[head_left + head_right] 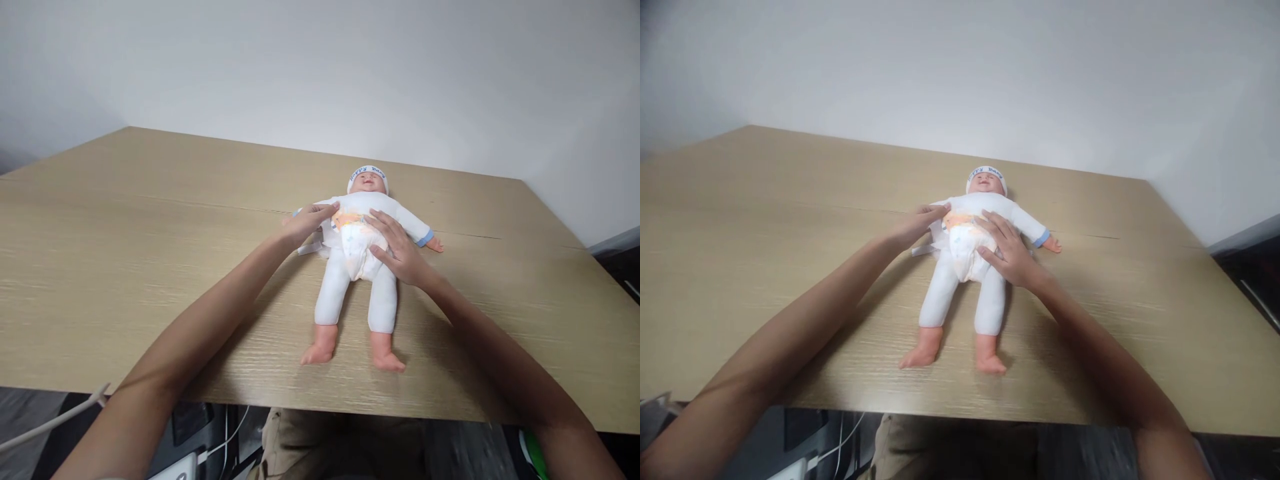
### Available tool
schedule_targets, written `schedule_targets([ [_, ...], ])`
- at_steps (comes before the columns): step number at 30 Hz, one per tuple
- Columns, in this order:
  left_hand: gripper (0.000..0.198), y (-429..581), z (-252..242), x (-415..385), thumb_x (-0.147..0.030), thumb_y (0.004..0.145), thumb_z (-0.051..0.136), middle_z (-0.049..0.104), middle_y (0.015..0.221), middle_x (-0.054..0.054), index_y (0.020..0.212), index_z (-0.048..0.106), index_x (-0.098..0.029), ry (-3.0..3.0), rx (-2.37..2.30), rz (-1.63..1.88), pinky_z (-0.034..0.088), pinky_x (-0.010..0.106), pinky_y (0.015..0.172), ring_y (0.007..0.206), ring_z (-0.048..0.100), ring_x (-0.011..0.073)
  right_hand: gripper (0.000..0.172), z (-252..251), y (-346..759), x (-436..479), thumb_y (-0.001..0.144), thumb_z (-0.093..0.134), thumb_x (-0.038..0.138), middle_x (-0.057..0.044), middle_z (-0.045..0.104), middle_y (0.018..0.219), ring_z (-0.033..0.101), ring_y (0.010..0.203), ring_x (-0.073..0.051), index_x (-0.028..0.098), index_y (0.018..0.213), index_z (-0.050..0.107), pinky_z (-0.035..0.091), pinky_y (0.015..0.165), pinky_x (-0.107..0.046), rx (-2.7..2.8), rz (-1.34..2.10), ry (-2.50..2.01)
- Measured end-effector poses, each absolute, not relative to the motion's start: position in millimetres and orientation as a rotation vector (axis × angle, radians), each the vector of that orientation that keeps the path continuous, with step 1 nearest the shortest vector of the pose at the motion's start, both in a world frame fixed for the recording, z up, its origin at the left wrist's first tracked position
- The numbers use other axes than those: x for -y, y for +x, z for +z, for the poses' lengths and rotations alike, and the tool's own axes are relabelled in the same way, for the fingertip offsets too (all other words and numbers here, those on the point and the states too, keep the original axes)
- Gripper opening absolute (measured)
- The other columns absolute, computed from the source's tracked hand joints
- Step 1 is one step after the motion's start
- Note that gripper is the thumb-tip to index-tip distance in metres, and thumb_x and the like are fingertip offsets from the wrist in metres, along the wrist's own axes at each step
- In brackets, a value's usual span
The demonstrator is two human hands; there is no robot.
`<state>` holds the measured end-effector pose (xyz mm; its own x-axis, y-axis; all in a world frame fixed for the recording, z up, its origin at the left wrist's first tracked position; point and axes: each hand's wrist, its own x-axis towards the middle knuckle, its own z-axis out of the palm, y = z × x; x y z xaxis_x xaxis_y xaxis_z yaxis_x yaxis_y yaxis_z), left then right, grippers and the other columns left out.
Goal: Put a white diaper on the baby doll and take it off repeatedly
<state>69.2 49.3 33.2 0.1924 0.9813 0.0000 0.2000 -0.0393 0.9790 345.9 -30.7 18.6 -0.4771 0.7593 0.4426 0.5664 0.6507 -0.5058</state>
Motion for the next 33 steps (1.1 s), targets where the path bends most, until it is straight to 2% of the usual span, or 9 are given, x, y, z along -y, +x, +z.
schedule_targets([
  [5,0.05,66,37,-54,-0.069,0.092,0.077,0.073,0.074,0.004,0.082,0.073,-0.021,1.553,-1.237,0.909,0.05,0.034,0.077,0.083,0.068,0.0243,0.063,18,344,31,0.115,0.048,0.054,-0.008,0.036,0.184,0.027,0.173,-0.031,0.031,0.173,0.043,0.023,0.142,-0.06,2.203,0.399,-1.019],
  [9,0.048,65,42,-51,-0.061,0.084,0.087,0.08,0.093,0.005,0.108,0.075,-0.021,1.622,-1.209,0.838,0.051,0.035,0.082,0.092,0.073,0.0251,0.064,15,347,33,0.115,0.046,0.055,-0.005,0.031,0.187,0.025,0.174,-0.03,0.035,0.176,0.038,0.016,0.142,-0.063,2.207,0.401,-1.067],
  [12,0.043,65,44,-43,-0.051,0.089,0.082,0.08,0.109,0.007,0.119,0.071,-0.022,1.717,-1.285,0.899,0.052,0.036,0.085,0.098,0.072,0.0248,0.063,7,360,41,0.117,0.042,0.053,-0.006,0.035,0.185,0.029,0.172,-0.03,0.034,0.177,0.036,0.017,0.142,-0.062,2.138,0.329,-1.135],
  [15,0.032,70,50,-32,-0.042,0.098,0.071,0.076,0.13,0.01,0.123,0.069,-0.022,1.947,-1.323,1.059,0.053,0.041,0.097,0.11,0.068,0.0267,0.058,-4,383,50,0.115,0.045,0.052,-0.014,0.059,0.167,0.052,0.157,-0.033,0.028,0.168,0.05,0.035,0.134,-0.059,1.942,0.237,-1.269],
  [18,0.03,86,61,-23,-0.041,0.103,0.065,0.073,0.135,0.011,0.127,0.071,-0.024,2.216,-1.19,1.144,0.047,0.047,0.112,0.123,0.061,0.0312,0.044,-12,403,55,0.11,0.053,0.054,-0.016,0.076,0.133,0.071,0.122,-0.036,0.024,0.139,0.069,0.05,0.118,-0.059,1.795,0.227,-1.444],
  [20,0.028,105,68,-18,-0.043,0.105,0.064,0.072,0.134,0.01,0.125,0.072,-0.025,2.36,-1.042,1.118,0.043,0.048,0.117,0.129,0.058,0.0331,0.038,-16,409,55,0.107,0.057,0.054,-0.016,0.078,0.118,0.072,0.109,-0.036,0.023,0.122,0.071,0.053,0.111,-0.058,1.781,0.227,-1.511],
  [22,0.027,128,72,-15,-0.045,0.107,0.062,0.072,0.134,0.01,0.121,0.074,-0.025,2.502,-0.912,1.013,0.041,0.049,0.118,0.13,0.057,0.0342,0.033,-19,409,52,0.103,0.06,0.053,-0.015,0.077,0.112,0.071,0.107,-0.036,0.023,0.114,0.07,0.053,0.109,-0.058,1.789,0.201,-1.538],
  [27,0.031,166,73,-9,-0.048,0.104,0.064,0.074,0.125,0.014,0.113,0.076,-0.021,2.74,-0.98,0.671,0.041,0.055,0.11,0.126,0.056,0.04,0.023,-25,404,49,0.097,0.069,0.048,-0.009,0.073,0.09,0.07,0.096,-0.034,0.025,0.1,0.066,0.055,0.094,-0.048,1.712,0.239,-1.682],
  [33,0.031,166,65,-9,-0.05,0.096,0.071,0.071,0.131,0.012,0.114,0.078,-0.025,2.733,-1.108,0.623,0.039,0.058,0.11,0.127,0.052,0.0421,0.034,-17,410,49,0.089,0.08,0.056,-0.003,0.069,0.079,0.066,0.078,-0.028,0.027,0.087,0.063,0.048,0.073,-0.039,1.634,0.395,-1.904],
])
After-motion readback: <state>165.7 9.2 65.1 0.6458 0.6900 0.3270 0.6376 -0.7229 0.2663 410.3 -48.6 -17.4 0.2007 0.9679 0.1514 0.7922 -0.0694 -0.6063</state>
